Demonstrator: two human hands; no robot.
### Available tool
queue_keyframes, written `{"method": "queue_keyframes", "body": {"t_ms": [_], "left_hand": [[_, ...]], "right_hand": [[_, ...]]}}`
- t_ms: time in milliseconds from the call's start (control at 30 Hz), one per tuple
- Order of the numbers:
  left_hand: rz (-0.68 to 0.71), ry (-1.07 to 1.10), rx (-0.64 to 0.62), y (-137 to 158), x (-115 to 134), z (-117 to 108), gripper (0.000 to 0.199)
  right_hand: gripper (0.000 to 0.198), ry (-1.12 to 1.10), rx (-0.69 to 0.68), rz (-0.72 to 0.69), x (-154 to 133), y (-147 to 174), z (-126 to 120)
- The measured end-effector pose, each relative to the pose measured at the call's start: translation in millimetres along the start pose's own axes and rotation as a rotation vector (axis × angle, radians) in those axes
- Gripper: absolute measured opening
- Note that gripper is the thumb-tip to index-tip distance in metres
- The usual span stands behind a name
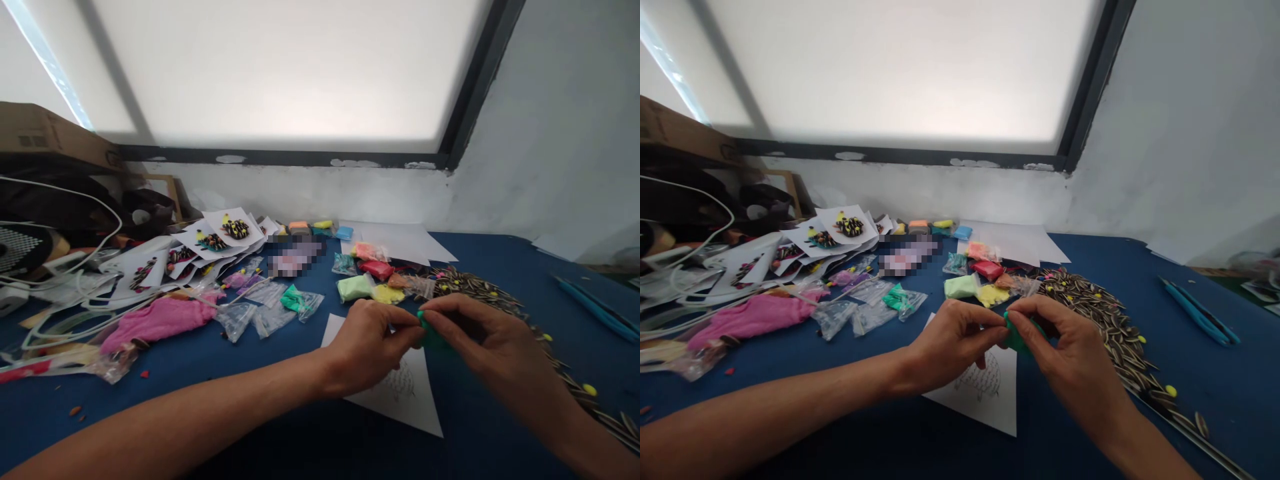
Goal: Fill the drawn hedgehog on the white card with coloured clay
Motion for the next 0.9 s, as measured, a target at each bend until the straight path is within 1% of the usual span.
{"method": "queue_keyframes", "body": {"t_ms": [100, 267, 367, 433, 533, 600, 667, 800, 900], "left_hand": [[-0.020, -0.027, -0.006, 0, 1, -1, 0.024], [-0.137, 0.140, -0.019, -1, -1, -1, 0.020], [-0.180, 0.193, -0.021, -1, 0, -2, 0.018], [-0.182, 0.204, -0.023, -1, 2, -3, 0.017], [-0.159, 0.173, -0.030, 0, 6, -4, 0.017], [-0.153, 0.137, -0.028, 0, 9, -5, 0.022], [-0.144, 0.145, -0.026, 0, 11, -6, 0.027], [-0.138, 0.261, 0.006, -2, 10, -8, 0.012], [-0.122, 0.317, 0.027, -4, 7, -12, 0.012]], "right_hand": [[0.026, 0.007, -0.024, -0.033, -2, -1, 2], [0.024, -0.034, -0.065, -0.036, -2, -1, 4], [0.024, -0.041, -0.086, -0.061, -5, -1, 5], [0.024, -0.033, -0.084, -0.068, -6, -1, 4], [0.023, -0.013, -0.043, -0.057, -6, -1, 0], [0.022, 0.005, -0.013, -0.053, -5, -1, -3], [0.022, 0.023, -0.004, -0.041, -4, -1, -3], [0.027, 0.010, 0.000, 0.009, 1, 0, -3], [0.034, 0.000, 0.022, 0.035, 3, 0, -7]]}}
Point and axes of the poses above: each hand's wrist, its own y-axis away from the middle knuckle, its own z-axis out of the palm, x = y × z, the point moved 8 cm from there along -y, towards the middle knuckle, and after that the axes turned 5 degrees about -x, right-handed, at the moved point
